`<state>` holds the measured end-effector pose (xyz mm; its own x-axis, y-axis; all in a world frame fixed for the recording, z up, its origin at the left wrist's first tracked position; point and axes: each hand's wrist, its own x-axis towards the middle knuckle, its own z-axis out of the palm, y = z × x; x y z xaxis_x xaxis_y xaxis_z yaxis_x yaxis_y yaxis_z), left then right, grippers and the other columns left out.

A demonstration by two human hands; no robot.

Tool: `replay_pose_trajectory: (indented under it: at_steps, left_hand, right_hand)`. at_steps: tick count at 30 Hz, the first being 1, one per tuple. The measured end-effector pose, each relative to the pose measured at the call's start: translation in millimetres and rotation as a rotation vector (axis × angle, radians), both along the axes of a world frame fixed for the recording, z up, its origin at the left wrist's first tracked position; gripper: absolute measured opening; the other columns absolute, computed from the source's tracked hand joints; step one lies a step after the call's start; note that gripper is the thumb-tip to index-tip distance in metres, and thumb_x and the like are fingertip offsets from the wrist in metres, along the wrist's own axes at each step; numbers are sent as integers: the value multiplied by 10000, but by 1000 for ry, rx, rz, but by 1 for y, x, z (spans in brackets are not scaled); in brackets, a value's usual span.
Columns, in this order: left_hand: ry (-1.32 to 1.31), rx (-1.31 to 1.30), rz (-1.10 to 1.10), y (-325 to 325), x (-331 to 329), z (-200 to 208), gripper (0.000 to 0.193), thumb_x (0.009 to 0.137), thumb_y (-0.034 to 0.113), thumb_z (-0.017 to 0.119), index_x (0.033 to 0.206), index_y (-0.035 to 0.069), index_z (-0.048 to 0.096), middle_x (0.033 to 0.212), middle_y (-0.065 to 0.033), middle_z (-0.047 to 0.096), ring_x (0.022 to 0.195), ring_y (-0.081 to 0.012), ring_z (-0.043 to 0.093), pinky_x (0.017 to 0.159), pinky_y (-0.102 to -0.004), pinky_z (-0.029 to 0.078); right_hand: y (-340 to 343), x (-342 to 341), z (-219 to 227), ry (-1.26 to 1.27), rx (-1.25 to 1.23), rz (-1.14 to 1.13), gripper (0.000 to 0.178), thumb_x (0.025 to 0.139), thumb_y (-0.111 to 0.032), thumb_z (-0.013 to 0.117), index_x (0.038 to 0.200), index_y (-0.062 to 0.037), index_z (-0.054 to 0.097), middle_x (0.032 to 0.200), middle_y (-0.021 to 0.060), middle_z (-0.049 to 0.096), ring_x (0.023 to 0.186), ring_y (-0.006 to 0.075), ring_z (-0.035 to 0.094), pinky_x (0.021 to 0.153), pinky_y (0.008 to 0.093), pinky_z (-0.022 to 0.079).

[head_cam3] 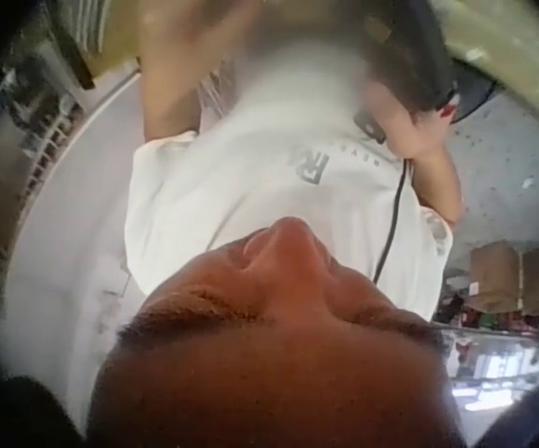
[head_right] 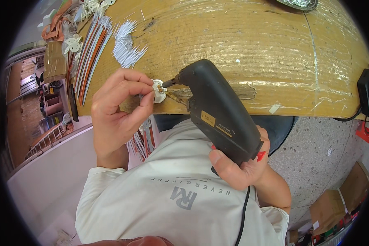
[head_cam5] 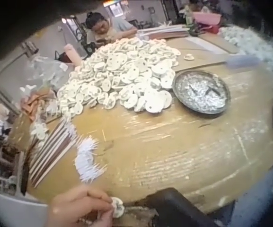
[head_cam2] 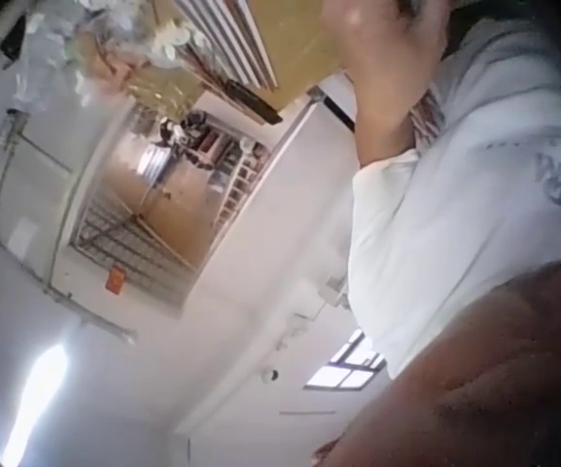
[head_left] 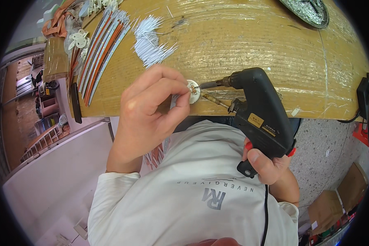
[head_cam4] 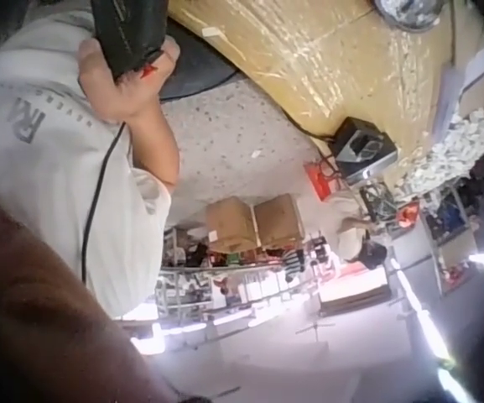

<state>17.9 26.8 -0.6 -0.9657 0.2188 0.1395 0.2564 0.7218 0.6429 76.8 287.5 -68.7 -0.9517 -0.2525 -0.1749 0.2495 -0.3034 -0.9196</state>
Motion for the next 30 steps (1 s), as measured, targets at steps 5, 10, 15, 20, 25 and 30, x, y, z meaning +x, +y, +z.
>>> replay_pose_trajectory:
  at_steps: [5,10,15,20,25,30]
  left_hand:
    - [6,2,-9,-1,0,-1,160,759,-110,762,891,-22,737,941,-121,727,848,-198,705,752,-297,546]
    - [11,8,-4,0,0,-2,155,763,-112,760,888,-23,736,940,-123,727,844,-198,705,748,-296,547]
    - [4,14,-5,-1,0,-2,159,761,-120,759,889,-31,733,935,-128,724,840,-201,704,745,-295,549]
    - [17,14,-14,-1,0,-3,161,761,-125,758,892,-34,732,936,-130,724,840,-201,704,743,-293,551]
    - [18,8,-13,-1,1,-2,162,762,-125,759,894,-35,735,938,-132,726,842,-202,705,745,-294,552]
    - [23,7,-11,-1,1,-3,167,761,-122,767,901,-36,739,945,-135,728,850,-205,707,752,-297,553]
  right_hand:
    - [-1,0,-3,17,23,18,130,770,-54,716,875,23,703,743,71,690,609,159,629,575,266,490]
    - [-3,-1,-2,23,18,-2,120,769,-54,717,862,19,696,731,63,681,598,157,613,569,263,477]
    - [-3,1,-2,4,0,-1,114,776,-55,717,859,18,692,735,63,676,599,156,606,573,262,474]
    - [-4,1,-2,15,-1,-3,95,789,-56,716,849,13,690,734,59,670,604,160,604,578,268,476]
    - [-2,2,-3,21,-4,6,94,790,-57,714,849,12,692,738,62,673,605,162,606,577,270,474]
    - [-3,1,-3,28,0,10,100,790,-56,714,857,16,695,750,68,680,615,163,614,581,270,477]
